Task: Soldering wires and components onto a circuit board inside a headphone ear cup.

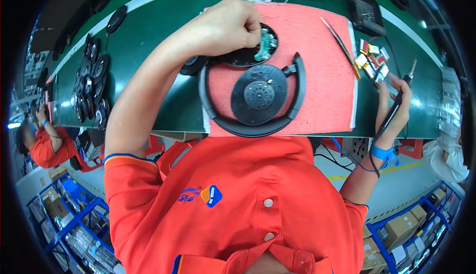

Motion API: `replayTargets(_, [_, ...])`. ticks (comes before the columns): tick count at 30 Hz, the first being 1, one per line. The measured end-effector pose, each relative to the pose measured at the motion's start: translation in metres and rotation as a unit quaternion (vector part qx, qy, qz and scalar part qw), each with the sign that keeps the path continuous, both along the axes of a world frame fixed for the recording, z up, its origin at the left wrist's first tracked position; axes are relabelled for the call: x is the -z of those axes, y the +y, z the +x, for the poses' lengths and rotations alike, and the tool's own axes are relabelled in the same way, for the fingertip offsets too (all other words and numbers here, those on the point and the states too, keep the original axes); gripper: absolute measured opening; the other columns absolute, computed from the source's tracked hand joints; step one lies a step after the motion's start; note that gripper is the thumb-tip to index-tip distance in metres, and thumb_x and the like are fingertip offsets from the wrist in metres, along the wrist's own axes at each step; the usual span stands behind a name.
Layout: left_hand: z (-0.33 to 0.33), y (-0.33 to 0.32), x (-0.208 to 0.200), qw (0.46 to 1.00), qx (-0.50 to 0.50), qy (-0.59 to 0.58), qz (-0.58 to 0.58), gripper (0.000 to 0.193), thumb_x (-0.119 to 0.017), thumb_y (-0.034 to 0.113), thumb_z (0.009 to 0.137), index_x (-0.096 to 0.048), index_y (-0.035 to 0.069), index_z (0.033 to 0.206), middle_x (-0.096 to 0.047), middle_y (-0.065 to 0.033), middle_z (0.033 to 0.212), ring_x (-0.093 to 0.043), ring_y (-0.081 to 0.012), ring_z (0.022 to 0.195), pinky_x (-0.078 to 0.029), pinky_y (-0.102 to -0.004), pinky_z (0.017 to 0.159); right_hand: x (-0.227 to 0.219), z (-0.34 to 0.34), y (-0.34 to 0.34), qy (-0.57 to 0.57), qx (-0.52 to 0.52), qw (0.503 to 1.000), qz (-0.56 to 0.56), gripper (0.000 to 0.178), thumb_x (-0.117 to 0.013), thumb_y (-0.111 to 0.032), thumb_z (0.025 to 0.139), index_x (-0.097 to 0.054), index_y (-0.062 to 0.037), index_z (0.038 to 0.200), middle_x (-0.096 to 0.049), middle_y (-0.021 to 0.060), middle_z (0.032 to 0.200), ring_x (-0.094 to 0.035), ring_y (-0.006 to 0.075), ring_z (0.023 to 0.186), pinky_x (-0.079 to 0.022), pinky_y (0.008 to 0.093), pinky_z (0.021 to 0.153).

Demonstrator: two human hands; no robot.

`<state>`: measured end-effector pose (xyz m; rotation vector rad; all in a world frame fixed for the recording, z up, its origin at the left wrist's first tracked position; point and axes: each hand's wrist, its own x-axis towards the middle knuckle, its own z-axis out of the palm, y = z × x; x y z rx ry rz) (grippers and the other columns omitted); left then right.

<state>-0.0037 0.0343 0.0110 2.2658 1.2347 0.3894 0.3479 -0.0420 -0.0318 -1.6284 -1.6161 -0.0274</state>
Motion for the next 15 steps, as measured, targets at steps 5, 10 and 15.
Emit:
replayTargets(5, [-0.005,-0.005,0.0,0.998,0.0,-0.056,0.034,0.012,-0.061,0.009,0.073,-0.06,-0.003,0.073,-0.06,-0.0131,0.078,-0.059,-0.0252,0.077,-0.047,-0.0326,0.073,0.003,0.008,-0.011,-0.016,0.021,0.996,-0.085,0.033,-0.071,-0.005,0.078,-0.057,-0.0072,0.108,-0.064,0.0062,0.101,-0.061,0.0155,0.093,-0.047,0.0277,0.079])
replayTargets(10, [-0.007,-0.022,-0.005,0.988,-0.068,-0.134,0.028,0.011,-0.062,0.007,0.078,-0.06,-0.004,0.08,-0.063,-0.0116,0.092,-0.059,-0.0234,0.09,-0.045,-0.0301,0.083,0.003,0.011,-0.007,-0.038,-0.02,0.998,-0.034,0.038,-0.075,-0.005,0.073,-0.058,-0.0078,0.106,-0.065,0.0079,0.093,-0.063,0.0182,0.084,-0.048,0.0281,0.074])
replayTargets(15, [-0.019,-0.03,0.0,0.973,-0.131,-0.192,0.005,0.008,-0.062,0.005,0.079,-0.061,-0.003,0.082,-0.064,-0.0104,0.094,-0.059,-0.0205,0.094,-0.043,-0.0301,0.087,0.0,0.003,0.003,-0.158,-0.037,0.987,0.02,0.031,-0.073,-0.004,0.072,-0.058,-0.0076,0.1,-0.061,0.0099,0.082,-0.061,0.0251,0.072,-0.048,0.0321,0.063])
